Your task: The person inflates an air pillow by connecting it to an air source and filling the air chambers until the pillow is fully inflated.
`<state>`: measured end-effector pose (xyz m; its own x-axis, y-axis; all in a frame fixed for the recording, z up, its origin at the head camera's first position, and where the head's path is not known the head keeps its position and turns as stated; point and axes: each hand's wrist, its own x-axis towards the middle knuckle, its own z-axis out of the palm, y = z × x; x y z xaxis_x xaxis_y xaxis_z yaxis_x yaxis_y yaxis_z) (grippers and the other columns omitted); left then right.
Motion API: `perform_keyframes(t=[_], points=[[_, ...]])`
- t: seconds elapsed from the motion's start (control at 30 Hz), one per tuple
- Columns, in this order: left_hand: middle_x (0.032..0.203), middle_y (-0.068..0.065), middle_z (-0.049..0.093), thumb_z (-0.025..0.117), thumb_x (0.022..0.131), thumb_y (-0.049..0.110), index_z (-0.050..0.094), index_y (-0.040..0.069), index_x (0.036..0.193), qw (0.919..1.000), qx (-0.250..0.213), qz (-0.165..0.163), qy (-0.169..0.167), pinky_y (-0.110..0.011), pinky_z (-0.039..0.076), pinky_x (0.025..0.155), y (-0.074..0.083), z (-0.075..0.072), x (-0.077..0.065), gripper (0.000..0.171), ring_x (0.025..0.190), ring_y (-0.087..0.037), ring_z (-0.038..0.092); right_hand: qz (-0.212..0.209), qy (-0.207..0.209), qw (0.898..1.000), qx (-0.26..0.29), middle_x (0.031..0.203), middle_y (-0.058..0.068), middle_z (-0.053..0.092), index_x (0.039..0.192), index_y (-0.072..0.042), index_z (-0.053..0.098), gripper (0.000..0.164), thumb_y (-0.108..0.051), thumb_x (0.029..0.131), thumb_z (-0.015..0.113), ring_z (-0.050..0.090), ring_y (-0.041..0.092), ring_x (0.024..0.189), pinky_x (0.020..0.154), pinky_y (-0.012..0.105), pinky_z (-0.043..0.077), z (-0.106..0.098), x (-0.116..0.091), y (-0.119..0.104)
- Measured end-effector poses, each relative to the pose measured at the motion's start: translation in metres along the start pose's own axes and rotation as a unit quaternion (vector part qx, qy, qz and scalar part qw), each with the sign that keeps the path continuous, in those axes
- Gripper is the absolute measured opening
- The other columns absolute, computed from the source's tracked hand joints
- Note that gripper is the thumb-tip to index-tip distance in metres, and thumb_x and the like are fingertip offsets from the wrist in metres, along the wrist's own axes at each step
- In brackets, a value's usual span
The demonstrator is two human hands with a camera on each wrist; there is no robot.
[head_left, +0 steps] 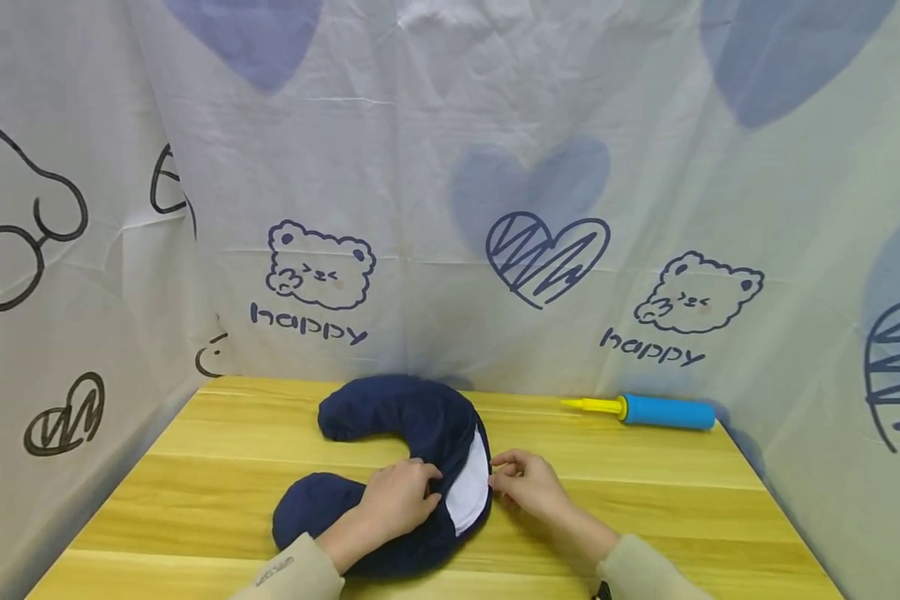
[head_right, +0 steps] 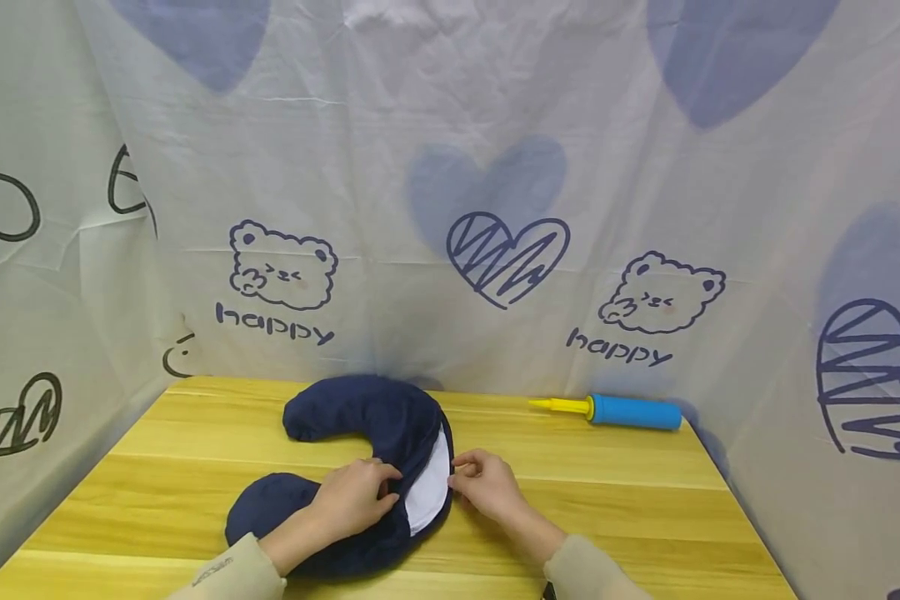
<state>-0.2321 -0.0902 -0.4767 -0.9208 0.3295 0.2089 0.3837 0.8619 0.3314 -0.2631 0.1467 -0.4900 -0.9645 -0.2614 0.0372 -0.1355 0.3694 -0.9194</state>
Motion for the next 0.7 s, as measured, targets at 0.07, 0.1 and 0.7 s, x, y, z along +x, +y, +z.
perform_keyframes(t=[0.07, 0.1, 0.7], points=[[0.079, 0.004, 0.060, 0.083, 0.087, 0.022, 0.080, 0.012, 0.104, 1.0000, 0.000, 0.000, -0.006, -0.036, 0.051, 0.058, 0.000, -0.001, 0.002, 0.020, 0.068, -0.014, 0.060, -0.006, 0.003, 1.000, -0.003, 0.084, 0.009, 0.070, 0.117, 0.012, 0.066, 0.031, -0.002, 0.090, 0.074, 0.061, 0.017, 0.062, 0.055, 0.029, 0.050, -0.001, 0.006, -0.003], [0.081, 0.003, 0.061, 0.083, 0.087, 0.023, 0.080, 0.012, 0.104, 0.9999, 0.000, 0.000, -0.010, -0.037, 0.052, 0.059, 0.000, -0.002, 0.003, 0.020, 0.069, -0.015, 0.061, -0.008, 0.001, 1.000, 0.000, 0.086, 0.011, 0.071, 0.117, 0.012, 0.066, 0.031, -0.002, 0.091, 0.073, 0.061, 0.018, 0.064, 0.056, 0.029, 0.051, -0.001, 0.010, -0.003], [0.078, 0.003, 0.056, 0.088, 0.083, 0.032, 0.064, 0.019, 0.082, 0.9956, 0.038, -0.005, -0.086, -0.037, 0.048, 0.059, 0.007, -0.019, 0.039, 0.027, 0.067, -0.016, 0.056, 0.075, 0.020, 0.994, 0.077, 0.088, 0.012, 0.076, 0.123, 0.010, 0.070, 0.032, -0.009, 0.098, 0.066, 0.061, 0.012, 0.064, 0.061, 0.025, 0.050, 0.011, 0.050, -0.010]])
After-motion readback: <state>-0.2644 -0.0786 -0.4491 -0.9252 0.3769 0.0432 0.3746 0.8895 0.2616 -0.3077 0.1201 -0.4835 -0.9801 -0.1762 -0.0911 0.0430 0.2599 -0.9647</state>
